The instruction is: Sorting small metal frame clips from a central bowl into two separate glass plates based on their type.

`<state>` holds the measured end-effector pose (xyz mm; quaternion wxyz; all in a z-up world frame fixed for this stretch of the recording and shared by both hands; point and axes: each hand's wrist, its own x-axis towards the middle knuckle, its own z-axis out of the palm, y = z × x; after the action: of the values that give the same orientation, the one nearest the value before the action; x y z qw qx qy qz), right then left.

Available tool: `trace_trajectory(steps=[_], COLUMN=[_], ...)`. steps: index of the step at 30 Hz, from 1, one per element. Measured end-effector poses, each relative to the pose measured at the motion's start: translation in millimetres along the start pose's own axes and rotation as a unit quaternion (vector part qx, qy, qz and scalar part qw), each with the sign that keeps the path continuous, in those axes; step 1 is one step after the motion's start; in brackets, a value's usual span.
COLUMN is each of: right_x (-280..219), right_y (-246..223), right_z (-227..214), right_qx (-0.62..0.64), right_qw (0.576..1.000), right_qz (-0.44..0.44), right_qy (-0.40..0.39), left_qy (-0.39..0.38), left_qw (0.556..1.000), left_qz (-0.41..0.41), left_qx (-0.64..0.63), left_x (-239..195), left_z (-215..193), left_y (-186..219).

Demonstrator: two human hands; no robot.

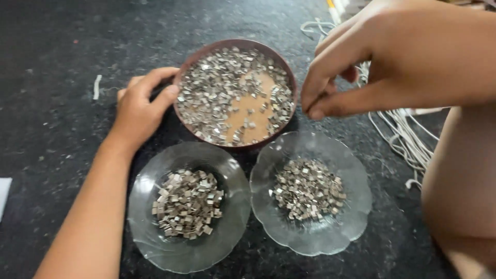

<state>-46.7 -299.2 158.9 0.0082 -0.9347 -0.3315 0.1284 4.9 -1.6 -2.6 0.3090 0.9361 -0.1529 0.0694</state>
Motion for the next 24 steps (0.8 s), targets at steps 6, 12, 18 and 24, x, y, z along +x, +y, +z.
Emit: trace_trajectory(steps=[6, 12, 18, 24], right_x=[-12, 8, 72, 122], right_y=[-14, -16, -24, -28], right_z=[3, 5, 47, 72], right_qx=[0.012, -0.048, -0.050, -0.017], right_qw=[0.998, 0.998, 0.979, 0.954], right_qz=[-0.061, -0.009, -0.148, -0.294], right_qy=[-0.020, 0.047, 0.133, 0.049], left_qy=[-0.023, 0.008, 0.023, -0.016], left_qw=[0.999, 1.000, 1.000, 0.998], left_qz=[-0.032, -0.010, -0.006, -0.054], left_qx=[-0.023, -0.006, 0.007, -0.026], left_x=[-2, 1, 3, -2], left_z=[-6, 2, 7, -5], left_y=[12, -3, -11, 10])
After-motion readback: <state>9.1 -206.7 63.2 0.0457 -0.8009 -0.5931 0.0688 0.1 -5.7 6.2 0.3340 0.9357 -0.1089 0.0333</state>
